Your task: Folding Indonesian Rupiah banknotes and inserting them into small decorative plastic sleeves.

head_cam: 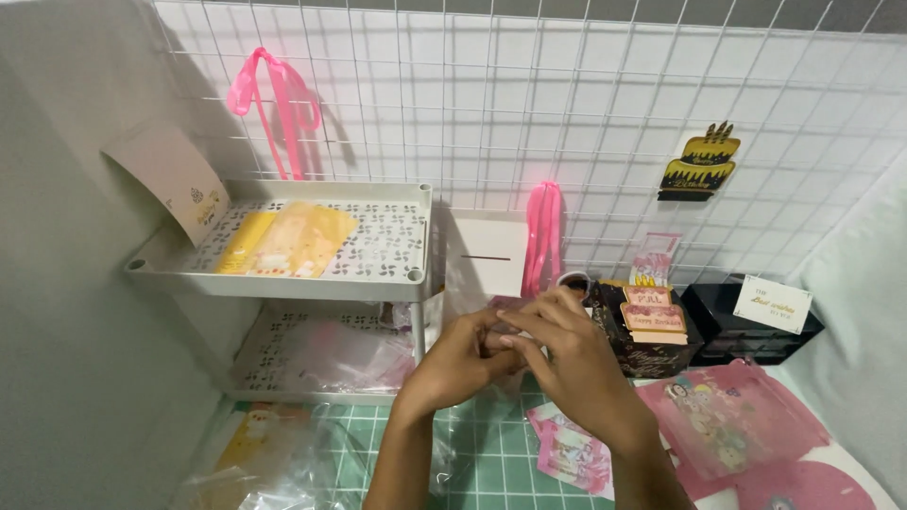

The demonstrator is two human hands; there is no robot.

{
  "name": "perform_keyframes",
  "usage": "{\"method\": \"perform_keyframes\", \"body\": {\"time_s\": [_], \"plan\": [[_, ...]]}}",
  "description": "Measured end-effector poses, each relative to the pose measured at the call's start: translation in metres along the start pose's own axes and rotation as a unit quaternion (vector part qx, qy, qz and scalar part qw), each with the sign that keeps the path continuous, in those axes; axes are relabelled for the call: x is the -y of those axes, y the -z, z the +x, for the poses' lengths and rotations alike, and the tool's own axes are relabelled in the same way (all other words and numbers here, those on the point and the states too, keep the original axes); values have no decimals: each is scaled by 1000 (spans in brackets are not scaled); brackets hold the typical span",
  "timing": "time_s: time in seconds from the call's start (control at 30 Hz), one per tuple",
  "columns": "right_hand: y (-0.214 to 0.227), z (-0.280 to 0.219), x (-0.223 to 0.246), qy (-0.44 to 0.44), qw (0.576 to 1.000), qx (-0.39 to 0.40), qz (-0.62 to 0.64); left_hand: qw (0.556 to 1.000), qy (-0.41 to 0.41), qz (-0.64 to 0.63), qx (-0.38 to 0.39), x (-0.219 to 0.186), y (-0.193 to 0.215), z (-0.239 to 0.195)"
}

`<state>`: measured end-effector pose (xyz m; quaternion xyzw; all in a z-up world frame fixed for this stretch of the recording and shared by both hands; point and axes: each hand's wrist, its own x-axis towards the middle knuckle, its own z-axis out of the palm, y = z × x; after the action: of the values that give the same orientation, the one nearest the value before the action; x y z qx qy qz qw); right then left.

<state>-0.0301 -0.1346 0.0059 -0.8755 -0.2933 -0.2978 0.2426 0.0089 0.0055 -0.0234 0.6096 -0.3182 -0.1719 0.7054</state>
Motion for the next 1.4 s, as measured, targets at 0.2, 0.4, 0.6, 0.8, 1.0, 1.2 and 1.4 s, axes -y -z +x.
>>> {"method": "perform_keyframes", "body": {"time_s": [0.2,0.4,0.6,0.8,1.0,1.2,1.4], "plan": [[3,-2,-1,-6,1000,4,-15,1000,-12,5,19,-12,-3,-6],[4,-1,4,-35,999,30,10,998,7,55,0,-17,-1,-7],[6,0,2,-38,999,-4,39,999,-25,9,24,-9,3,-6],[20,0,10,-50,979,-189,60,999,-24,-33,-28,-18,-4,-6],[49,-26,-15,-131,911,-384,75,999,-17,-45,-26,-7,4,-1],[73,-18,-15,-274,943,-160,95,999,0,-21,-29,-14,4,-7],[20,-59,-42,-378,806,439,-119,998,-2,-36,-47,-21,2,-7]]}}
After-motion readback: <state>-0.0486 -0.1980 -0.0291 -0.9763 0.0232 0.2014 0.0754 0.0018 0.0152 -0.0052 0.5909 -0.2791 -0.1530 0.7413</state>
